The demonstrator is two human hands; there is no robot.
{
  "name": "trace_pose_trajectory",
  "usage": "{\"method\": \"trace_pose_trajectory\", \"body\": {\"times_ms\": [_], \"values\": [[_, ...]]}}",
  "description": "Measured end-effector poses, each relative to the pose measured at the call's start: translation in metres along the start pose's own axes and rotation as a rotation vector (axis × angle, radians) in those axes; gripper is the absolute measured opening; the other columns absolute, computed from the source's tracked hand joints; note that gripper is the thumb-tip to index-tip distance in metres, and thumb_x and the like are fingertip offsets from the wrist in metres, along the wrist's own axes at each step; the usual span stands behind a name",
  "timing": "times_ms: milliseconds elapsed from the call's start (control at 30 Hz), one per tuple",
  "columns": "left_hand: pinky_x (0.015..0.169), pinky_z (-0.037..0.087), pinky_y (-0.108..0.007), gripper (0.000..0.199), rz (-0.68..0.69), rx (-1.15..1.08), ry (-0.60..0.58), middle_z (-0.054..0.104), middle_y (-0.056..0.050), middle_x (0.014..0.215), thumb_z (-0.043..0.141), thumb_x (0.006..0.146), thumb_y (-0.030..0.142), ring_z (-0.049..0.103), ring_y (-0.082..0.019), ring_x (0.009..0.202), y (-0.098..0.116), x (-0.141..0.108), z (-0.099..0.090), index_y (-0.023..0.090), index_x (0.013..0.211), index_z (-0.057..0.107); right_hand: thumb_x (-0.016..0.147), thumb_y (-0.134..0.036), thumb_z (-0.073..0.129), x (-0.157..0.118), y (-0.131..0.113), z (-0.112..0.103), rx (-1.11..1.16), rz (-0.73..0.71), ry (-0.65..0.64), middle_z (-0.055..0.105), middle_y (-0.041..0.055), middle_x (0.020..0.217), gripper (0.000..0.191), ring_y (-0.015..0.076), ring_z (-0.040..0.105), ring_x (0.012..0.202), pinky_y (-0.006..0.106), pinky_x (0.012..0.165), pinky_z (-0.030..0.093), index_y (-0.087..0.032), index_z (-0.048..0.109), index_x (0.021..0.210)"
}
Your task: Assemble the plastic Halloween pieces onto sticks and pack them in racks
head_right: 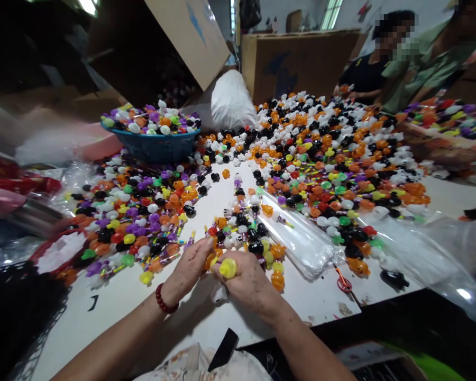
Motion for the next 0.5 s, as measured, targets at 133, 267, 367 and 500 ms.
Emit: {"method": "trace_pose_trajectory", "body": {"times_ms": [133, 267, 367, 500], "values": [[0.044, 0.022, -0.023, 0.045, -0.284, -0.274, -0.033, 0.037, 0.007, 0.061, 0.048, 0.087, 0.066, 0.030, -0.009, 0.048, -0.022, -0.002, 0.009, 0.022, 0.080, 0.045, 0.091, -0.034, 0.059, 0.003, 0.015, 0.005, 0.103, 0.073, -0.044, 0.060, -0.0006, 0.068, 0.025, 0.0127, 0.050, 0.063, 0.026, 0.059, 0.039, -0.017, 0.065, 0.073], [0.048, 0.026, -0.024, 0.046, -0.122, -0.086, 0.076, 0.038, 0.005, 0.060, 0.048, 0.089, 0.063, 0.034, -0.010, 0.052, -0.017, 0.004, 0.000, 0.020, 0.071, 0.044, 0.090, -0.040, 0.060, 0.010, 0.029, 0.003, 0.174, 0.168, -0.082, 0.060, -0.0007, 0.068, 0.029, 0.0127, 0.050, 0.064, 0.026, 0.060, 0.040, -0.016, 0.064, 0.074], [0.055, 0.030, -0.025, 0.046, 0.057, 0.135, 0.172, 0.038, 0.004, 0.061, 0.048, 0.091, 0.055, 0.036, -0.011, 0.058, -0.010, 0.007, -0.007, 0.020, 0.063, 0.041, 0.090, -0.034, 0.060, 0.013, 0.028, 0.005, 0.129, 0.131, -0.068, 0.060, -0.0006, 0.069, 0.025, 0.0130, 0.050, 0.064, 0.026, 0.059, 0.039, -0.017, 0.063, 0.071], [0.053, 0.031, -0.026, 0.044, -0.048, 0.027, 0.150, 0.038, 0.004, 0.058, 0.043, 0.093, 0.055, 0.037, -0.013, 0.056, -0.020, 0.002, -0.005, 0.022, 0.065, 0.039, 0.089, -0.025, 0.058, 0.009, 0.022, 0.018, 0.024, 0.028, -0.024, 0.056, -0.0018, 0.066, 0.025, 0.0127, 0.049, 0.063, 0.026, 0.058, 0.036, -0.018, 0.056, 0.065]]}}
Point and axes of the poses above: each hand's wrist, its own x-axis towards the middle knuckle, its own z-axis out of the palm, y = z × x, the point moved 3 cm from there along x, towards the middle knuckle
